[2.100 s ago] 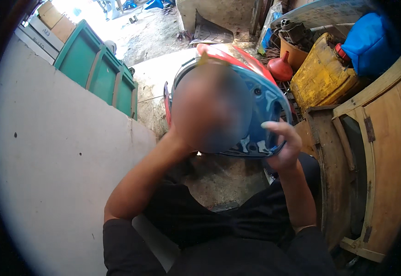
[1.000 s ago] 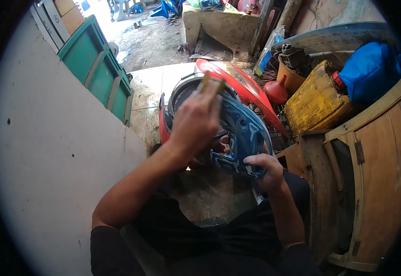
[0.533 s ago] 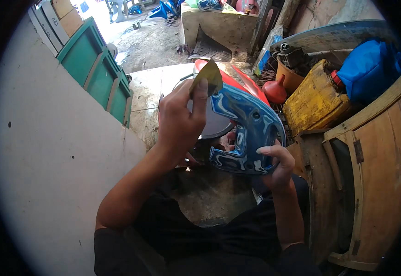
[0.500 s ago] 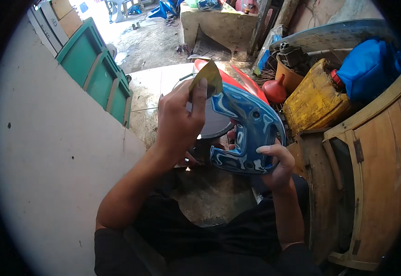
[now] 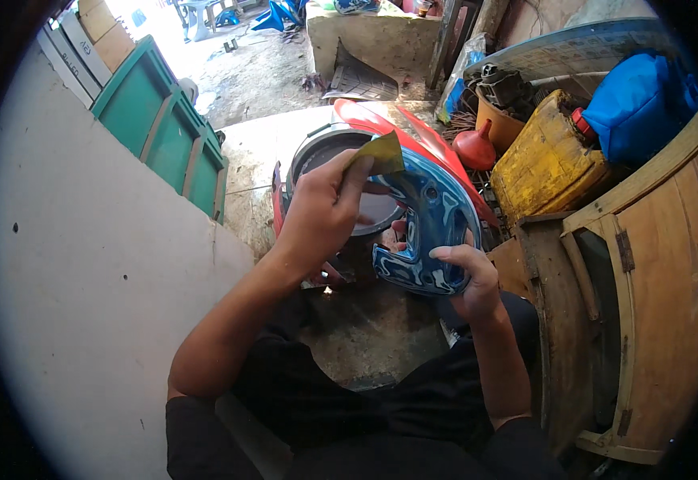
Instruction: The person sands the surface of a blue and white patterned motorcycle fairing piece using a yellow sanding block, dipping the piece into a bucket of water occasionally.
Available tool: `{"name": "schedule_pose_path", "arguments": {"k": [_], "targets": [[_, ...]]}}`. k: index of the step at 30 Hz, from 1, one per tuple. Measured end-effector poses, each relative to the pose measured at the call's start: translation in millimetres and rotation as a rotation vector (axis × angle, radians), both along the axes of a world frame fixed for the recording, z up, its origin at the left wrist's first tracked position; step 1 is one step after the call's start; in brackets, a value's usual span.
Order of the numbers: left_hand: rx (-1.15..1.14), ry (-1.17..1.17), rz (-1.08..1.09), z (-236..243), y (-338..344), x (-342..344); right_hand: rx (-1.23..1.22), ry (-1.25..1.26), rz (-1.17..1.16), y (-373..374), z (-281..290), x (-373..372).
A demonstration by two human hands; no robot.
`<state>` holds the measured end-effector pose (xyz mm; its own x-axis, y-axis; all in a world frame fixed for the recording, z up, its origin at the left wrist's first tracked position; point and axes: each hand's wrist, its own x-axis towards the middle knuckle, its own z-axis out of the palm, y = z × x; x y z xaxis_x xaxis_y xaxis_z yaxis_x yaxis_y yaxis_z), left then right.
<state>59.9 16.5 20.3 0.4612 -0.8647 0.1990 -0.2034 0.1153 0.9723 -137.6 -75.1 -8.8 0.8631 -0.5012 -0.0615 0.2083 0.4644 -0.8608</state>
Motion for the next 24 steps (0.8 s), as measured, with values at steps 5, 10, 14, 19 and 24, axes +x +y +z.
{"name": "schedule_pose_path", "arguments": {"k": [5,10,14,19,24], "targets": [[-0.061,-0.031,-0.031,-1.6,1.2,2.9,-0.01,0.019,0.01,1.1,0.5,1.2],[-0.145,-0.429,-0.062,-7.7,1.1,8.0,0.063,-0.058,0.028,-1.3,3.2,-0.9],[-0.139,-0.463,0.176,-5.9,0.1,5.2,0.122,-0.103,0.028,1.1,9.8,2.0],[-0.169,-0.619,0.219,-9.2,-5.5,0.6,0.196,-0.171,0.065,1.1,11.3,1.6],[-0.132,-0.861,0.145,-6.5,2.2,-18.3,0.197,-0.164,0.021,1.6,15.3,-3.8]]}}
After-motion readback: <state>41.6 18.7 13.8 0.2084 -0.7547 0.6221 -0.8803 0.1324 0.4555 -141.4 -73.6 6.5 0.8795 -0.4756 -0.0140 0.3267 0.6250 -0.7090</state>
